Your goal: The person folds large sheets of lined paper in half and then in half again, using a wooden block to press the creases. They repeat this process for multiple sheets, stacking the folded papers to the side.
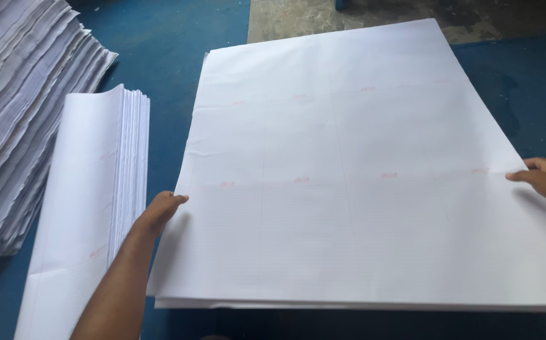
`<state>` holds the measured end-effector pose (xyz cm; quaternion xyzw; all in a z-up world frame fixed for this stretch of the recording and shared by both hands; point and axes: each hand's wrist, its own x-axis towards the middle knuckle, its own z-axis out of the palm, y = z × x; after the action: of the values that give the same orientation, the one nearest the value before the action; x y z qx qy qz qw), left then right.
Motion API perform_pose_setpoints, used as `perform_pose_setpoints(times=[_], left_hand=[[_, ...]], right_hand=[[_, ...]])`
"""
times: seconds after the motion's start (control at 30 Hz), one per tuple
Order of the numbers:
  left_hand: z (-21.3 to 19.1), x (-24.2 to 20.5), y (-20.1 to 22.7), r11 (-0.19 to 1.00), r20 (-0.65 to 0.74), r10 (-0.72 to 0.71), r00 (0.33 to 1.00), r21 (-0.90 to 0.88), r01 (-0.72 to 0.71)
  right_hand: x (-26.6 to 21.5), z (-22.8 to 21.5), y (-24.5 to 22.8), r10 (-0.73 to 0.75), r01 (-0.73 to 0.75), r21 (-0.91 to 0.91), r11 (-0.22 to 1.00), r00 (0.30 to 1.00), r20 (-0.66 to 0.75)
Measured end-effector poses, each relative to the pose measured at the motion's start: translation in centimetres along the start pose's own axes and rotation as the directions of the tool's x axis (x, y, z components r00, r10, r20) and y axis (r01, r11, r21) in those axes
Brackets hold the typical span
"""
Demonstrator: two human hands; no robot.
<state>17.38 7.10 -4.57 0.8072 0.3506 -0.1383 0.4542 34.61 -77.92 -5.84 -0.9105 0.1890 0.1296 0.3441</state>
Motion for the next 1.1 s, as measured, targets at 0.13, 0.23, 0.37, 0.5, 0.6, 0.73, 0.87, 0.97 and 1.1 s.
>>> perform_pose_setpoints(times=[0.13, 0.23, 0.37, 0.5, 0.6, 0.73, 0.87, 0.97, 1.1], left_hand=[[0.3, 4.0, 3.6, 0.999, -0.084, 0.023, 0.996, 0.049, -0.019], [0.5, 6.7, 6.3, 0.996, -0.121, 0.077, 0.990, 0.049, -0.071], [0.8, 9.7, 10.3, 0.989, -0.161, 0.139, 0.977, 0.069, -0.130], [0.9, 11.7, 14.4, 0.983, -0.206, 0.183, 0.961, 0.035, -0.180], [1.2, 12.8, 17.1, 0.975, -0.281, 0.222, 0.934, 0.051, -0.217], [1.6, 13.7, 19.7, 0.951, -0.399, 0.298, 0.867, 0.207, -0.232], [2.0, 13.3, 22.0, 0.935, -0.406, 0.312, 0.859, 0.292, -0.202], [3.0, 12.0, 23.9, 0.963, -0.378, 0.246, 0.892, 0.202, -0.179], [4.2, 10.2, 26.2, 0.952, -0.402, 0.278, 0.873, 0.238, -0.193]], right_hand=[[7.0, 0.4, -2.2, -0.074, 0.068, -0.077, 0.995, 0.995, -0.074], [11.8, 1.0, -3.8, -0.171, 0.147, -0.168, 0.975, 0.975, -0.139], [15.5, 1.3, -6.8, -0.144, 0.117, -0.154, 0.981, 0.974, -0.175], [16.3, 1.7, -11.2, -0.171, 0.146, -0.113, 0.983, 0.954, -0.246], [16.5, 2.3, -14.8, 0.031, -0.050, -0.053, 0.997, 0.951, -0.307], [17.1, 2.5, -18.1, -0.179, 0.133, -0.245, 0.960, 0.968, -0.176], [17.3, 2.9, -21.6, -0.297, 0.169, -0.425, 0.889, 0.920, -0.255], [16.1, 3.0, -23.9, -0.321, 0.217, -0.375, 0.901, 0.916, -0.240], [13.6, 4.1, -27.6, -0.450, 0.265, -0.477, 0.838, 0.831, -0.328]])
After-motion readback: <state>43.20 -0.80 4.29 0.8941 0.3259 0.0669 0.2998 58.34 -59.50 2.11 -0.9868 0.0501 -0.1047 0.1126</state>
